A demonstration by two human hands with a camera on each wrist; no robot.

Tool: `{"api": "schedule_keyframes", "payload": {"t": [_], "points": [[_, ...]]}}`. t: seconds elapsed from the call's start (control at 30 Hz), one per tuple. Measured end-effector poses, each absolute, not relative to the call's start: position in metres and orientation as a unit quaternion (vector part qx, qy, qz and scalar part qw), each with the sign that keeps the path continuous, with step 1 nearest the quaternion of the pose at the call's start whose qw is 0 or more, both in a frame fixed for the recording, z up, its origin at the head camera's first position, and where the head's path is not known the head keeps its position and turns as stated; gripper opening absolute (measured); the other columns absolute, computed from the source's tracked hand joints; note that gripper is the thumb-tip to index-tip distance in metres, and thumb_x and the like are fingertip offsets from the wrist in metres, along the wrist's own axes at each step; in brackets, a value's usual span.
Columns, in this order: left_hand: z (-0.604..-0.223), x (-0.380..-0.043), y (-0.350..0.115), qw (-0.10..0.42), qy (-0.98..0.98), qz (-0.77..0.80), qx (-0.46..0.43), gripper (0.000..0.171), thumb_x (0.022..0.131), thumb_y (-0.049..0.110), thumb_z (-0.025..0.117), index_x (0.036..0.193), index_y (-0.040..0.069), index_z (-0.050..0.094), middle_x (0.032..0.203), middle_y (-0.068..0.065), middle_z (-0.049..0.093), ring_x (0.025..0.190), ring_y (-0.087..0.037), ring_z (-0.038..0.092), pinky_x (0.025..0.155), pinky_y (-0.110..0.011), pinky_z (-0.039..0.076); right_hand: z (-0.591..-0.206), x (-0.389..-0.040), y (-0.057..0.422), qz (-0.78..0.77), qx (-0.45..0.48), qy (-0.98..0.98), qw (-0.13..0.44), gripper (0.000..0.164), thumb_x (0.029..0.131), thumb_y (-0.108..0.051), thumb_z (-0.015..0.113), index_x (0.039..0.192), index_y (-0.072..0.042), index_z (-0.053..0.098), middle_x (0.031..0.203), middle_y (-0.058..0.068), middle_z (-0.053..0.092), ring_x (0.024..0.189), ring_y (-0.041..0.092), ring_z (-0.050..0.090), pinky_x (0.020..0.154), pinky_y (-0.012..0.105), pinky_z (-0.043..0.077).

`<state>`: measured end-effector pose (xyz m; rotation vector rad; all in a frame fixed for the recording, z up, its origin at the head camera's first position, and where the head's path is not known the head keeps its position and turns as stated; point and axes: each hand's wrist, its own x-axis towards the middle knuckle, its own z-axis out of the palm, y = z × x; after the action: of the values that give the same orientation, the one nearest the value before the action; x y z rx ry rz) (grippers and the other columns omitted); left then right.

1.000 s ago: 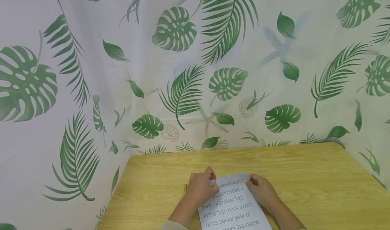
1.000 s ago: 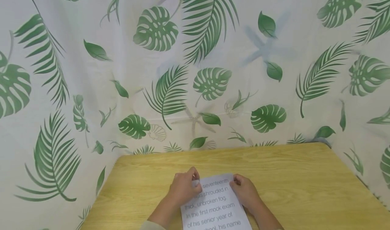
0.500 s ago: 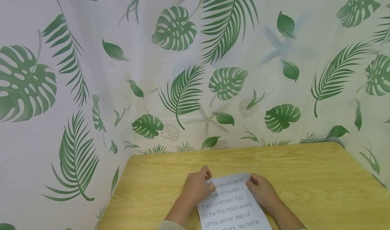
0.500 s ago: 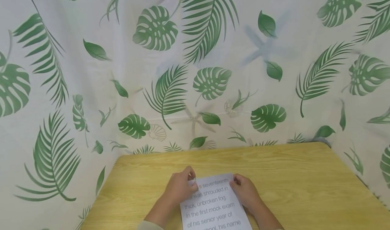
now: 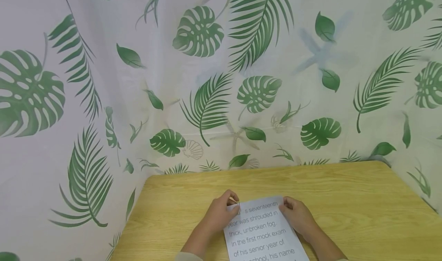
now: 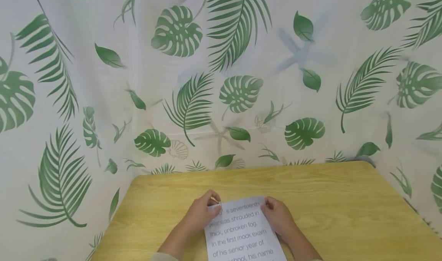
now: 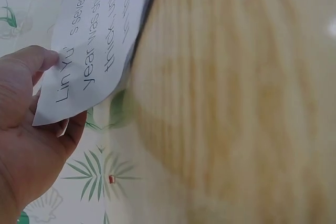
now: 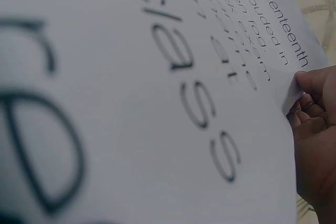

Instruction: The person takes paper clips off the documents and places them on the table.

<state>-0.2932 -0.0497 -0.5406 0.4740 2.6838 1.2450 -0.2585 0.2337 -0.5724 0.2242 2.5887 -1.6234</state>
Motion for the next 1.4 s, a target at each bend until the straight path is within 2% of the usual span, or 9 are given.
{"api": "schedule_keyframes", "payload": {"t": [0.13,0.37,0.63,0.87,1.2,1.4], "points": [[-0.5412,-0.2921,-0.0523,0.078,0.891,0.418,0.16,0.018,0.106,0.025,0.071,0.122,0.026,0.063,0.12,-0.003,0.08,0.107,-0.019,0.075,0.101,-0.049,0.061,-0.5733,-0.2594,0.2341,-0.527,0.075,0.846,0.038,0.048,0.111,-0.02,0.057,0.152,0.005,0.054,0.129,0.013,0.074,0.106,0.017,0.07,0.097,0.039,0.06],[-0.5421,-0.2914,-0.0538,0.086,0.885,0.428,0.159,0.022,0.106,0.026,0.071,0.127,0.024,0.063,0.113,0.003,0.08,0.096,-0.01,0.071,0.091,-0.042,0.059,-0.5767,-0.2606,0.2352,-0.542,0.077,0.836,0.04,0.045,0.111,-0.019,0.057,0.15,0.004,0.056,0.124,0.011,0.074,0.102,0.017,0.069,0.086,0.026,0.056],[-0.5421,-0.2902,-0.0524,0.084,0.883,0.433,0.161,0.019,0.106,0.023,0.07,0.124,0.022,0.065,0.109,0.004,0.08,0.092,-0.008,0.071,0.088,-0.039,0.06,-0.5776,-0.2594,0.2353,-0.549,0.076,0.831,0.04,0.044,0.111,-0.019,0.056,0.149,0.003,0.057,0.121,0.01,0.074,0.099,0.017,0.069,0.081,0.023,0.056],[-0.5403,-0.2885,-0.0508,0.07,0.888,0.428,0.153,0.021,0.103,0.02,0.071,0.123,0.022,0.065,0.109,0.004,0.079,0.092,-0.009,0.071,0.091,-0.041,0.061,-0.5778,-0.2586,0.2349,-0.555,0.071,0.828,0.042,0.044,0.111,-0.018,0.057,0.149,0.004,0.057,0.123,0.011,0.074,0.1,0.018,0.069,0.081,0.023,0.056],[-0.5427,-0.2911,-0.0552,0.051,0.889,0.43,0.149,0.022,0.1,0.017,0.071,0.121,0.023,0.065,0.106,0.005,0.08,0.087,-0.006,0.07,0.085,-0.034,0.059,-0.5767,-0.2589,0.2344,-0.553,0.072,0.829,0.041,0.043,0.111,-0.017,0.057,0.149,0.003,0.057,0.121,0.011,0.074,0.099,0.018,0.068,0.08,0.024,0.055],[-0.5435,-0.2908,-0.059,0.048,0.888,0.435,0.142,0.022,0.1,0.016,0.071,0.121,0.021,0.065,0.106,0.004,0.079,0.09,-0.009,0.07,0.086,-0.036,0.06,-0.5767,-0.2604,0.2352,-0.539,0.071,0.839,0.038,0.045,0.111,-0.018,0.057,0.15,0.004,0.056,0.127,0.013,0.074,0.104,0.017,0.069,0.09,0.031,0.058]]}}
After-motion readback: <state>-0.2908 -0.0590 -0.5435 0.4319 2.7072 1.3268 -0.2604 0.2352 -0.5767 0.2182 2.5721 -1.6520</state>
